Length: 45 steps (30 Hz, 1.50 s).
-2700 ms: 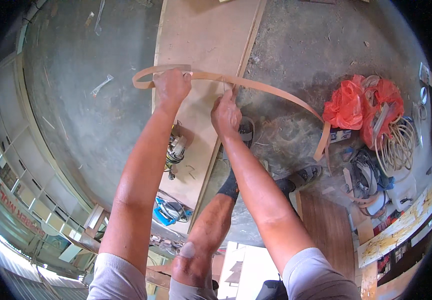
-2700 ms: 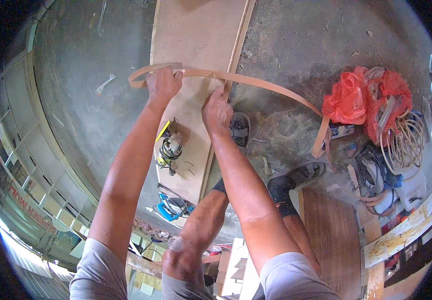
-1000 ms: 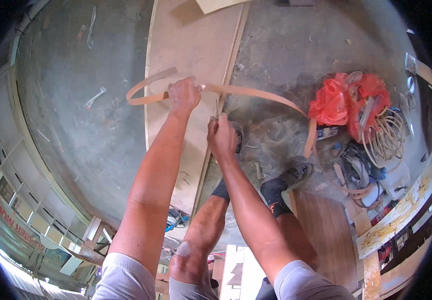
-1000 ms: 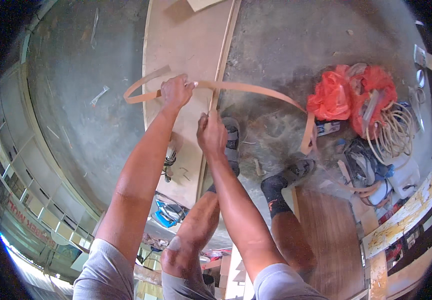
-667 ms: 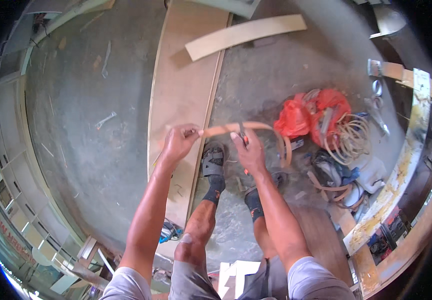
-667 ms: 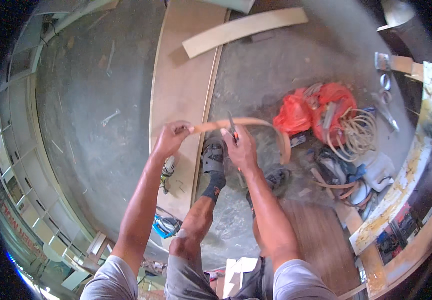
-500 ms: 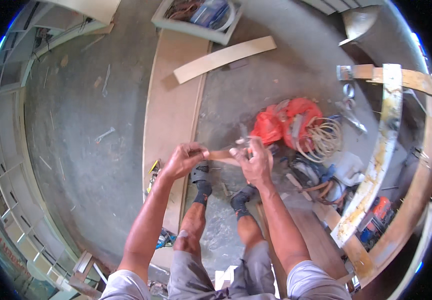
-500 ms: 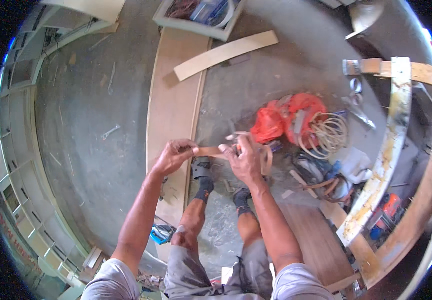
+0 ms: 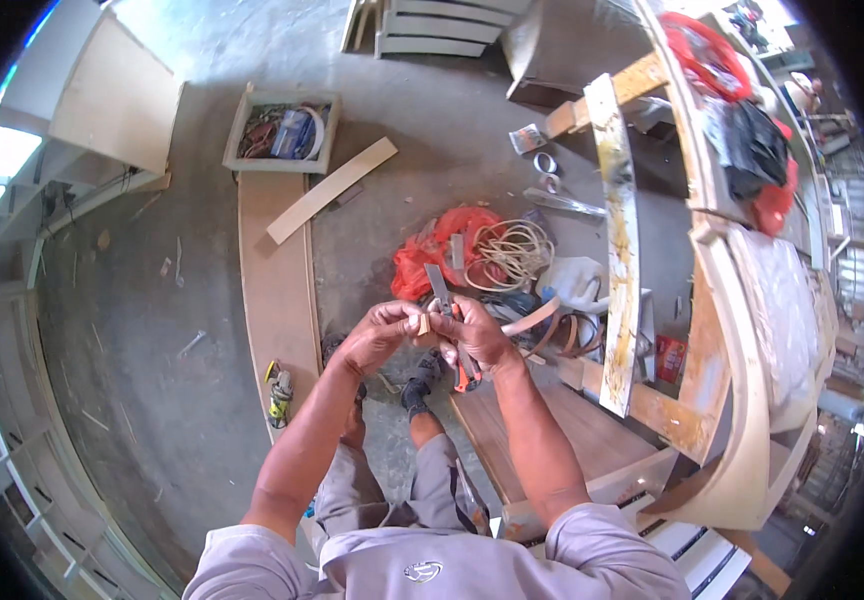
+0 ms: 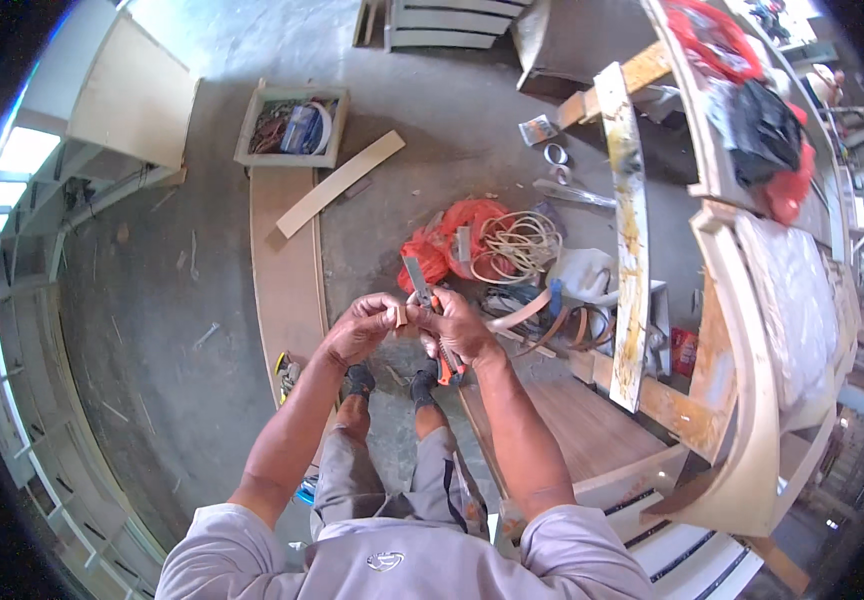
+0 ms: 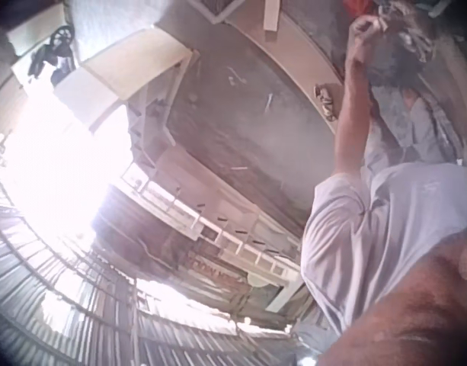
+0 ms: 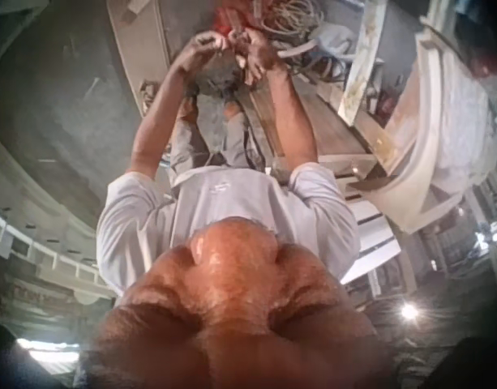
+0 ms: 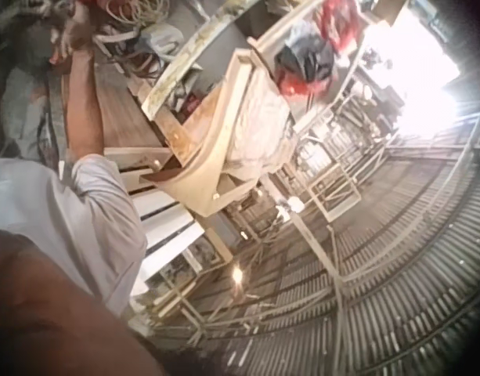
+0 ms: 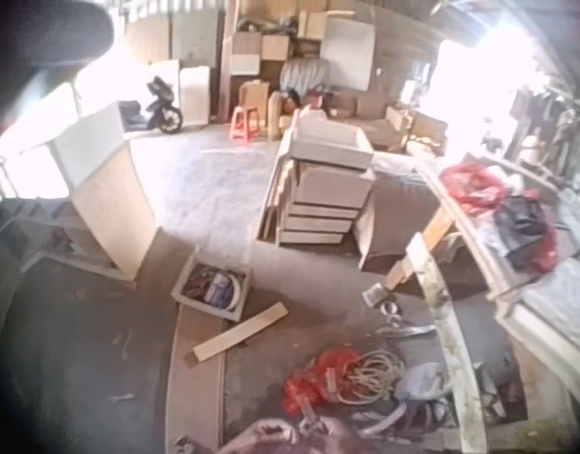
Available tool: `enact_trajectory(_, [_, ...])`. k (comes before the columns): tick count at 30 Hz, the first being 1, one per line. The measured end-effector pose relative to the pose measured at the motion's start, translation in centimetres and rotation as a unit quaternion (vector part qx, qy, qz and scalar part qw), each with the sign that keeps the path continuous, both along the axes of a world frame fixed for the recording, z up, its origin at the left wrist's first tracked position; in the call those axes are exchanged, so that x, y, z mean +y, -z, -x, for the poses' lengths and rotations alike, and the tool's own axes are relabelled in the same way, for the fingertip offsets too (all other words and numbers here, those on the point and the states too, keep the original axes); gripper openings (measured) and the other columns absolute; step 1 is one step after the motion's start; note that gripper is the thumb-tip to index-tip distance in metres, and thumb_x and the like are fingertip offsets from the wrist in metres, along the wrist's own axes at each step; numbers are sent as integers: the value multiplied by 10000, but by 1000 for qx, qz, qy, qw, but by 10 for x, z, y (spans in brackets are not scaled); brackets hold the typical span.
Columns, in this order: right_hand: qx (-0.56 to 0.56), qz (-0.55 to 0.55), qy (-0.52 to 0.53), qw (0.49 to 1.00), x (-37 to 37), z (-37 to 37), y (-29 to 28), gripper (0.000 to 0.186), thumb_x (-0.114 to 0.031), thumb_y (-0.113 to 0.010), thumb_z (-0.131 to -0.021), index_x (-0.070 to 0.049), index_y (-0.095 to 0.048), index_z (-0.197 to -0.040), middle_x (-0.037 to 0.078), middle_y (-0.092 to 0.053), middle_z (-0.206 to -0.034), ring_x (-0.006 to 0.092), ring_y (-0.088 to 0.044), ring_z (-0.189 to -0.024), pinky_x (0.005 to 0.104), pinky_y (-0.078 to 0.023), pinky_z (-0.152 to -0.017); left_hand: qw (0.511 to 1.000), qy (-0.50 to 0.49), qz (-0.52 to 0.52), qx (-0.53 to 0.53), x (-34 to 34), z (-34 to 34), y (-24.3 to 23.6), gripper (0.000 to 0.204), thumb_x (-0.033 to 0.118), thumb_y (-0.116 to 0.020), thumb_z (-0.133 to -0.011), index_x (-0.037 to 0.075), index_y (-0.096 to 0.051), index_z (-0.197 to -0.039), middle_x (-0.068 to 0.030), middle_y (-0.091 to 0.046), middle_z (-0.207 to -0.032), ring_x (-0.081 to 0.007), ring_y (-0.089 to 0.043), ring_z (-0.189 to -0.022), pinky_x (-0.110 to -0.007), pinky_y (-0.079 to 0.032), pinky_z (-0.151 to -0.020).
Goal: The person cuts an edge banding strip using a utility knife, presses and aligns it on a workbench, and attaches the strip along the edge of a wooden counter frame by hand.
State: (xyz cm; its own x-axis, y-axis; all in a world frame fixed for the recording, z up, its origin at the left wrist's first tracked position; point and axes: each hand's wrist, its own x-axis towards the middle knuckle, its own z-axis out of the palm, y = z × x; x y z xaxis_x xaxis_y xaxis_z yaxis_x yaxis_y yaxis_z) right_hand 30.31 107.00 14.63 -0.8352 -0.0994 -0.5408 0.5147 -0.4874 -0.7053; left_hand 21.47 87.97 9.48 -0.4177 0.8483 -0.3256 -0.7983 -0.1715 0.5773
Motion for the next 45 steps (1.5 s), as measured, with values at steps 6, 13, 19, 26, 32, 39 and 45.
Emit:
enact_trajectory(6, [-35, -329, 2, 944, 61, -48, -64, 286, -289, -745, -936, -47, -604, -994, 30, -634, -735, 122, -600, -595, 304, -467, -522, 897, 146, 260, 327, 52, 7, -78, 260, 290, -768, -872, 32, -745, -858, -56, -706, -764, -155, -656, -728, -341, -510, -704])
enact_trajectory(13, [-70, -689, 83, 717, 44, -117, -81, 324, -262, -723, -895, -31, -566, -1061, 230, -693, -902, 450, -682, -870, 531, -519, -734, 650, 109, 463, 592, 129, -87, -126, 285, 302, -718, -812, 23, -771, -842, -236, -711, -806, -401, -718, -803, -488, -564, -743])
enact_trajectory(19, [-84, -699, 118, 701, 67, -157, -72, 349, -320, -729, -876, -19, -557, -918, 240, -648, -759, 492, -642, -785, 534, -478, -695, 734, 107, 433, 512, 161, -157, -139, 262, 271, -687, -815, 32, -781, -868, -248, -726, -884, -422, -720, -869, -506, -569, -790])
enact_trajectory(26, [-195, -779, 30, 595, 153, -283, -23, 269, -167, -720, -814, -55, -633, -1043, 216, -718, -947, 462, -693, -874, 556, -552, -781, 713, 277, 406, 501, 112, -150, -134, 309, 361, -766, -802, 73, -796, -910, -179, -747, -843, -341, -741, -840, -457, -566, -770])
enact_trajectory(32, [-218, -784, 98, 573, 186, -342, 3, 339, -102, -663, -829, -61, -631, -1164, 223, -705, -1053, 423, -702, -914, 552, -551, -804, 581, 218, 554, 555, -52, -99, -91, 373, 398, -797, -768, 34, -776, -847, -204, -738, -827, -380, -733, -851, -470, -560, -777])
enact_trajectory(39, [-168, -696, 6, 698, 94, -317, 47, 376, -132, -600, -849, -75, -626, -1219, 237, -693, -1120, 451, -655, -1058, 541, -509, -933, 625, 115, 657, 405, -199, -89, -86, 298, 323, -776, -776, 26, -760, -786, -202, -718, -749, -348, -730, -733, -455, -562, -686])
enact_trajectory(45, [-222, -620, -271, 702, 14, -265, 70, 182, -202, -719, -766, -98, -691, -913, 201, -729, -971, 408, -700, -962, 503, -551, -836, 716, -55, 637, 280, -250, -84, -108, 318, 337, -775, -824, 22, -763, -781, -74, -691, -631, -145, -674, -575, -359, -543, -576])
